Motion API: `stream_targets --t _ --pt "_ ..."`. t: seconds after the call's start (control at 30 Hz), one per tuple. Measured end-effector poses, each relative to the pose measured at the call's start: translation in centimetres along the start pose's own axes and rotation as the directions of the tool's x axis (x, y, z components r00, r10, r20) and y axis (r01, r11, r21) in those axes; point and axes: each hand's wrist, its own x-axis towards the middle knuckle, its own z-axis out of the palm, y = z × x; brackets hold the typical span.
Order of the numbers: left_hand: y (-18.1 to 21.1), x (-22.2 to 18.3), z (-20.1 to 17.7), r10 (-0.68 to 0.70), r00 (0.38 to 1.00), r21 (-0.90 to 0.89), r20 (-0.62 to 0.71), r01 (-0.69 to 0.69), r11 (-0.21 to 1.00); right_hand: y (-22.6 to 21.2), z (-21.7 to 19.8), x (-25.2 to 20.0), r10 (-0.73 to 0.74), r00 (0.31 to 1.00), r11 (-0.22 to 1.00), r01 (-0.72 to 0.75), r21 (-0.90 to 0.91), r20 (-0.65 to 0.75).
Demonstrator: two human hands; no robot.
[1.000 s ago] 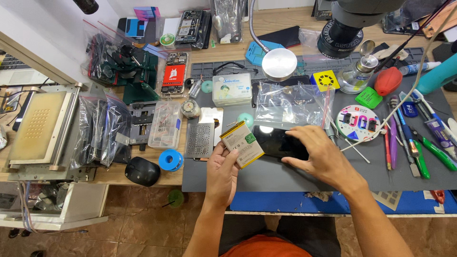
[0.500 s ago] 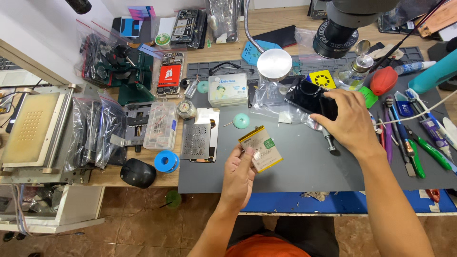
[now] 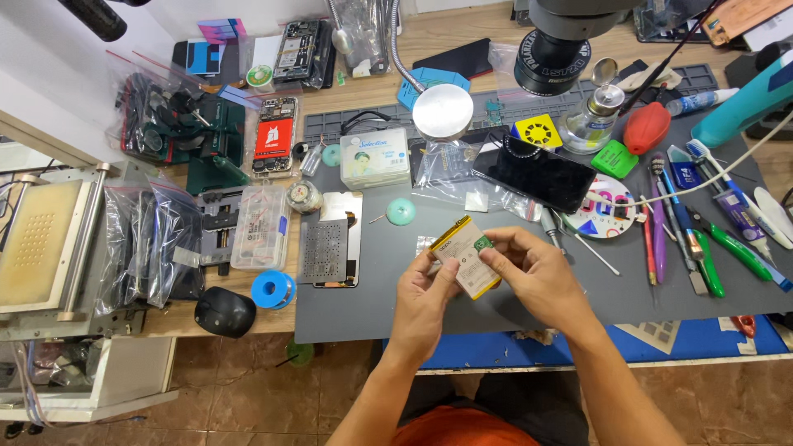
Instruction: The person assembles a smartphone by placing the back cover onto the chassis and pressing the edges to secure it. They then use a cotton swab to clean the back surface. Finally, they handle a new battery, peeling off its protective film.
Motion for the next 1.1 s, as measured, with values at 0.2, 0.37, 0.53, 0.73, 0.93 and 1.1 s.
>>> stream_targets --t 0.2,0.37,0.53,0.73,0.93,1.1 --pt "1.5 2.5 -1.4 0.504 0.857 0.614 0.101 -0.453 0.647 1.1 -0.4 -0.7 -0.109 0.991 0.99 0.101 -0.103 -0.08" --pt "1.1 3.7 -0.8 0.638 0.724 0.761 0.262 -0.562 0.325 1.4 -0.3 -0.9 -0.155 0.979 0.98 0.136 -0.145 -0.129" --pt "0.7 4.7 -0.8 0.675 0.64 0.786 0.366 -0.601 0.144 1.8 -0.5 -0.8 -0.252 0.957 0.936 0.204 -0.288 -0.141" --pt "0.4 5.2 -0.2 0.656 0.642 0.82 0.396 -0.568 0.061 2.4 -1.0 -0.6 -0.287 0.941 0.92 0.218 -0.326 -0.18" --pt "0.2 5.2 0.0 0.625 0.652 0.825 0.43 -0.565 0.022 3.3 -1.1 -0.8 -0.307 0.934 0.92 0.242 -0.309 -0.183" --pt "0.3 4.8 0.3 0.607 0.65 0.832 0.458 -0.554 -0.035 3.0 -1.4 -1.3 -0.348 0.92 0.907 0.282 -0.314 -0.181"
